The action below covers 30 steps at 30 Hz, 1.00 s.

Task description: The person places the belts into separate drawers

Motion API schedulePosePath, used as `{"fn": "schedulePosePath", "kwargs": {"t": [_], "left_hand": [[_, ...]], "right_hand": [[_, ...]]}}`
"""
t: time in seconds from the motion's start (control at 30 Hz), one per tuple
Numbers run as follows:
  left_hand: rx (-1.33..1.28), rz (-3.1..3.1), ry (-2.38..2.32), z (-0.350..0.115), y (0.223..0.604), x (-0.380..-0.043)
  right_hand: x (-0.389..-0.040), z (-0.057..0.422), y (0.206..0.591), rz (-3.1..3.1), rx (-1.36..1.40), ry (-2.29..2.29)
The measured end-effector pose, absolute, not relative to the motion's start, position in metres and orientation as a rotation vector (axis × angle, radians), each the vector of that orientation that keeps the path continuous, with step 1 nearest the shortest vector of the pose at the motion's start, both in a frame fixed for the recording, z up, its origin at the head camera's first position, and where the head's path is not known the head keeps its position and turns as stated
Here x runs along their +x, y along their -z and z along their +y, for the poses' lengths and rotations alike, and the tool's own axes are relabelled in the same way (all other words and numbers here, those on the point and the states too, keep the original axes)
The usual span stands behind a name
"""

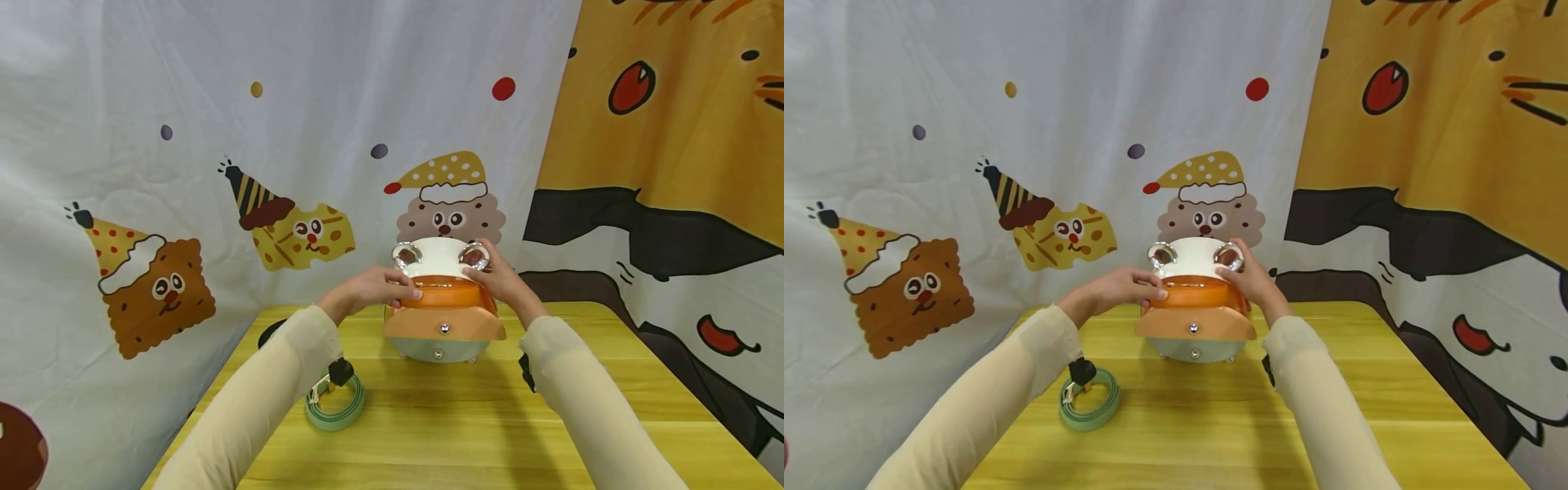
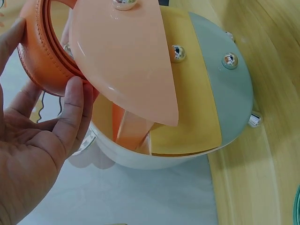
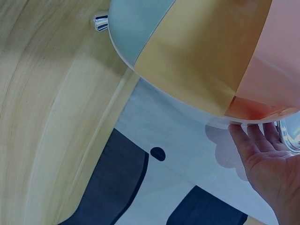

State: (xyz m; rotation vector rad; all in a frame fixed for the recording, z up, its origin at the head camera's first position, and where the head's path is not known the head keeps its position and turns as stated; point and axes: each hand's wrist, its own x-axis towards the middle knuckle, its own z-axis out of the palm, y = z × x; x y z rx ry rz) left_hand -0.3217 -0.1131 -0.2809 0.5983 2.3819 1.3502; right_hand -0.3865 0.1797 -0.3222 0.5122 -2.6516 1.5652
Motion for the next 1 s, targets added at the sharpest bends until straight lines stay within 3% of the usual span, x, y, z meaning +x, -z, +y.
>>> {"fn": "schedulePosePath", "kwargs": {"t": [1.0], "left_hand": [[0.475, 2.528, -1.425, -0.098, 0.295, -0.337]], "right_hand": [[-0.382, 0.179, 0.320, -2.677, 0.494, -1.535]]}}
